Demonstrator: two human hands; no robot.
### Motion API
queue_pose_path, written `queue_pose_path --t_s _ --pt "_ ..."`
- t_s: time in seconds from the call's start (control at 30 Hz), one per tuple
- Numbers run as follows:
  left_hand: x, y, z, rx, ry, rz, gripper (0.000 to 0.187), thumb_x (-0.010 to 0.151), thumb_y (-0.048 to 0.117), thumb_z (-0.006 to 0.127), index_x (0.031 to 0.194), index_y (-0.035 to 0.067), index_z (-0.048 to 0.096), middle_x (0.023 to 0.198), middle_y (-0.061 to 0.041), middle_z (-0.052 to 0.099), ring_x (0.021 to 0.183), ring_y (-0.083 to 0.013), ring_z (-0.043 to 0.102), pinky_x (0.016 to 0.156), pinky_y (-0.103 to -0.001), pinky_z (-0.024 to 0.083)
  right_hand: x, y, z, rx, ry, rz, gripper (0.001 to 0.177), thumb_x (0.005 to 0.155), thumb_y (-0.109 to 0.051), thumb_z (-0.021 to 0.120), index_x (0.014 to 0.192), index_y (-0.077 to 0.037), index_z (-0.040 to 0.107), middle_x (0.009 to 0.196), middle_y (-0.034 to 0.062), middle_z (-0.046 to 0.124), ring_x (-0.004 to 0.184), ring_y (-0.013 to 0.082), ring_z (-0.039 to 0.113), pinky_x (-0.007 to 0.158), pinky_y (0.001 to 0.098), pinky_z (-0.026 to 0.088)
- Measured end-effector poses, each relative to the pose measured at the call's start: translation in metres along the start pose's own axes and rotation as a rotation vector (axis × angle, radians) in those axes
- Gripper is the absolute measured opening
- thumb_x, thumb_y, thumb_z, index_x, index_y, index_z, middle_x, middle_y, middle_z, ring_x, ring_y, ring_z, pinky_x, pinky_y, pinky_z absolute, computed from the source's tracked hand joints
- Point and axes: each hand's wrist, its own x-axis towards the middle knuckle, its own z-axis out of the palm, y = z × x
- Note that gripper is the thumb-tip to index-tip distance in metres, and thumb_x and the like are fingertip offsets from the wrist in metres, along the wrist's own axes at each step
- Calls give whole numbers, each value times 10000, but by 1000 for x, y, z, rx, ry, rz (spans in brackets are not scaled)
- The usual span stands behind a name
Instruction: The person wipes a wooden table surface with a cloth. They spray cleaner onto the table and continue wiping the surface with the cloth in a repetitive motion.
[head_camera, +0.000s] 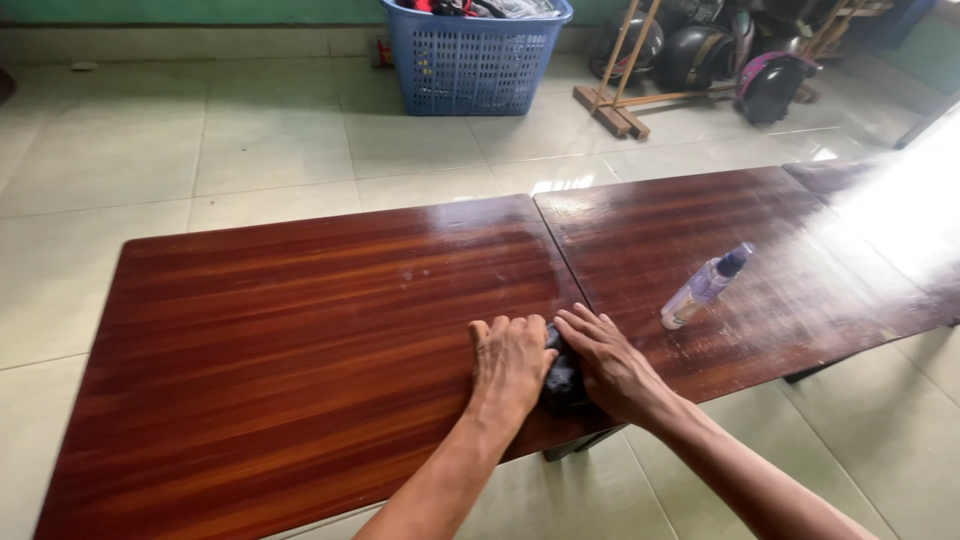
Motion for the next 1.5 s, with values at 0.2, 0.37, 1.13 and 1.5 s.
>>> queue_pose_path --t_s 0.2,0.37,1.13,1.5 --pt "-47 -65 -55 78 39 -123 220 885 338 710 987 190 584 941 -49 703 944 -281 636 889 -481 409 46 -106 17 -84 121 -142 645 968 -349 570 1525 -45 453 1565 154 475 1499 342 352 1204 512 253" --pt "-102 -133 -96 170 34 -315 221 916 390 661 1052 241 569 972 -12 683 991 -252 609 907 -480 376 93 -175 59 -127 76 -294 692 1036 -474 424 1565 -34 357 1618 169 373 1535 330 256 1228 505 157" --pt "-233 -229 -211 332 240 -712 481 1052 442 412 1481 231 459 1362 -51 516 1249 -303 524 1012 -515 422 225 -363 115 76 -27 -410 592 1011 -402 390 1574 -219 404 1608 150 396 1539 401 246 1233 581 194" --pt "-138 -227 -142 315 233 -474 447 1035 465 439 1423 270 545 1341 -6 525 1318 -249 505 1052 -482 419 226 -178 72 -82 9 -99 567 1002 -377 420 1566 -315 425 1621 86 405 1543 376 254 1233 565 248"
